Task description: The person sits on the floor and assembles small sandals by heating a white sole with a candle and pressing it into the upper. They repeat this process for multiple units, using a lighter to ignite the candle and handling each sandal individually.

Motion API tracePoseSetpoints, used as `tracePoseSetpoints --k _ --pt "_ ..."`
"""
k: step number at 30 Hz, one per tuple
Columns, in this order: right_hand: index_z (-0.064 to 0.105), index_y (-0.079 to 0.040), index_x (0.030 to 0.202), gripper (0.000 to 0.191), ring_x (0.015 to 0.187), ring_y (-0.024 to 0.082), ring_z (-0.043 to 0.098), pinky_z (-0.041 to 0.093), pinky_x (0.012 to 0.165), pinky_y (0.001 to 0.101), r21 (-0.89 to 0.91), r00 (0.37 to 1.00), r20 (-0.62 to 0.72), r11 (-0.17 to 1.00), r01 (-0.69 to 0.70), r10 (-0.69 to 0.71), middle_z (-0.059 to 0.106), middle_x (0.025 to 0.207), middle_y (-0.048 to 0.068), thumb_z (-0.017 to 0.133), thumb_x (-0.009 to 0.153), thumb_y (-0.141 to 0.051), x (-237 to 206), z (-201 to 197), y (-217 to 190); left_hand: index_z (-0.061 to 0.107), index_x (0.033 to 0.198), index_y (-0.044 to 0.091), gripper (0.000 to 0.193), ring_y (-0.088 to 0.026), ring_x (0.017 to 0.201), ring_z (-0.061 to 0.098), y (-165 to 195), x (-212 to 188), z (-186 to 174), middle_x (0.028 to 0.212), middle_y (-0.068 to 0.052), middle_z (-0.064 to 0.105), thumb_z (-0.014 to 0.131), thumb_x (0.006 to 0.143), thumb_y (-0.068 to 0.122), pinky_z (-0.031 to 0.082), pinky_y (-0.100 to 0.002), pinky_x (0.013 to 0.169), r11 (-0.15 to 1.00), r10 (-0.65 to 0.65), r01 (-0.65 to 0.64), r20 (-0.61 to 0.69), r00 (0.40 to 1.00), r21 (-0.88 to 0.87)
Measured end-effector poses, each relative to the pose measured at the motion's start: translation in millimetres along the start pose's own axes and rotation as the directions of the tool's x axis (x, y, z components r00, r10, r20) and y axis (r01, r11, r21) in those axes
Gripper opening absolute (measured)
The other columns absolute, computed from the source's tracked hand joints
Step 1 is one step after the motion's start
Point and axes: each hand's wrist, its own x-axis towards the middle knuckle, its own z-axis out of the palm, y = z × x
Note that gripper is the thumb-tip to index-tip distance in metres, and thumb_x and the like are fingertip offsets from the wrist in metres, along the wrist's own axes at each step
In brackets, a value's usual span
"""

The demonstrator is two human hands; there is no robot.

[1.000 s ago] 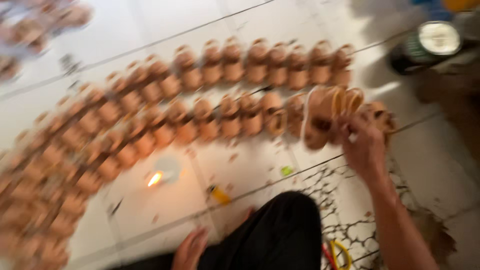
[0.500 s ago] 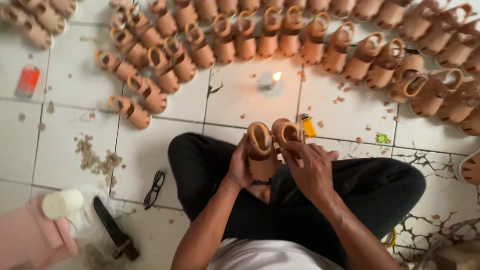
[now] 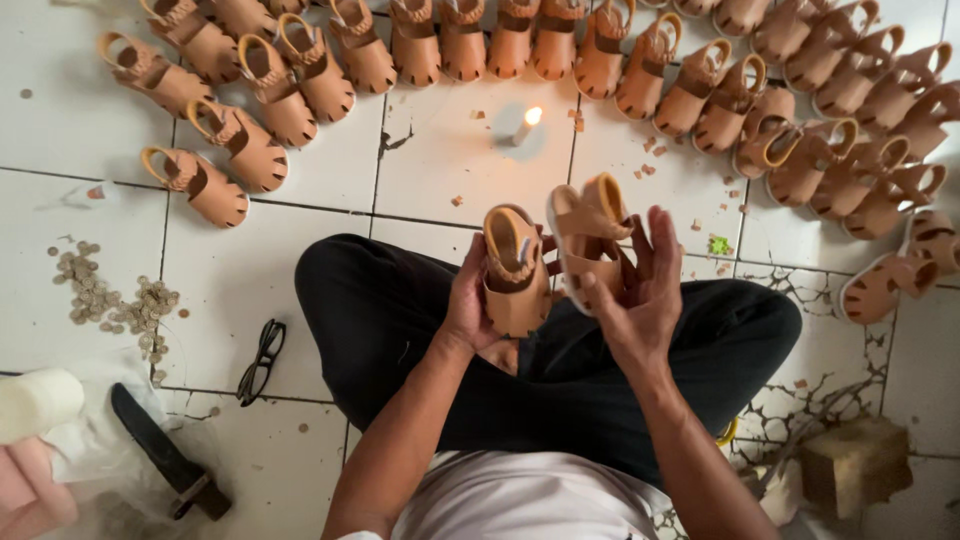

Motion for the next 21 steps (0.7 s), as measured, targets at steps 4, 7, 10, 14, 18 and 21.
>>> tracePoseSetpoints --k 4,7,10,14,18,21 --pt "0.032 0.014 0.160 0.077 0.116 0.033 0.066 0.059 0.091 0.0402 0.391 0.851 0.092 0.767 -0.508 0.516 0.060 0.141 0.029 0.075 0.099 -0.003 -9 -18 27 0.052 0.144 0.003 0.071 -0.025 0.113 0.070 -3 2 -3 0.131 -0.013 0.068 0.041 0.103 0.060 0.058 -0.041 0.093 0.998 -0.030 0.031 -0.006 1.000 0.057" --pt "0.032 0.007 0.150 0.072 0.109 0.030 0.070 0.063 0.085 0.0406 0.448 0.817 0.138 0.701 -0.556 0.560 0.062 0.131 0.025 0.074 0.092 -0.004 -17 -20 40 0.053 0.148 0.002 0.069 -0.026 0.112 0.068 -6 3 -13 0.131 -0.015 0.065 0.044 0.112 0.060 0.059 -0.043 0.093 0.995 -0.002 -0.005 0.066 0.998 0.101" --pt "0.030 -0.001 0.149 0.079 0.111 0.024 0.068 0.062 0.088 0.0356 0.120 0.877 0.025 0.869 -0.480 0.480 0.062 0.128 0.020 0.075 0.085 -0.002 -21 -23 47 0.054 0.146 0.004 0.066 -0.025 0.114 0.068 -9 4 -24 0.131 -0.015 0.066 0.046 0.111 0.058 0.059 -0.043 0.096 0.990 -0.030 0.025 0.031 0.999 0.142" --pt "0.051 0.009 0.149 0.056 0.125 0.022 0.063 0.054 0.106 0.0325 0.212 0.875 0.016 0.853 -0.477 0.485 0.062 0.140 0.019 0.070 0.098 0.002 -23 -31 50 0.055 0.144 0.008 0.059 -0.021 0.118 0.068 -12 7 -33 0.133 -0.009 0.065 0.049 0.105 0.053 0.058 -0.040 0.100 0.992 -0.032 0.048 -0.135 0.990 0.120" --pt "0.040 0.009 0.149 0.056 0.121 0.024 0.064 0.055 0.102 0.0368 0.521 0.812 0.145 0.654 -0.549 0.565 0.061 0.136 0.016 0.063 0.102 -0.011 -30 -24 46 0.055 0.146 0.003 0.057 -0.021 0.118 0.066 -14 8 -34 0.134 -0.012 0.065 0.050 0.114 0.050 0.056 -0.039 0.101 0.999 -0.017 0.020 -0.065 0.998 0.043" --pt "0.039 -0.004 0.150 0.055 0.121 0.022 0.064 0.057 0.099 0.0367 0.585 0.747 0.162 0.547 -0.599 0.645 0.061 0.136 0.012 0.053 0.103 -0.028 -29 -5 37 0.053 0.142 0.008 0.058 -0.019 0.115 0.069 -11 11 -29 0.128 -0.008 0.067 0.046 0.105 0.052 0.059 -0.039 0.097 0.983 -0.021 0.050 -0.163 0.986 0.175"
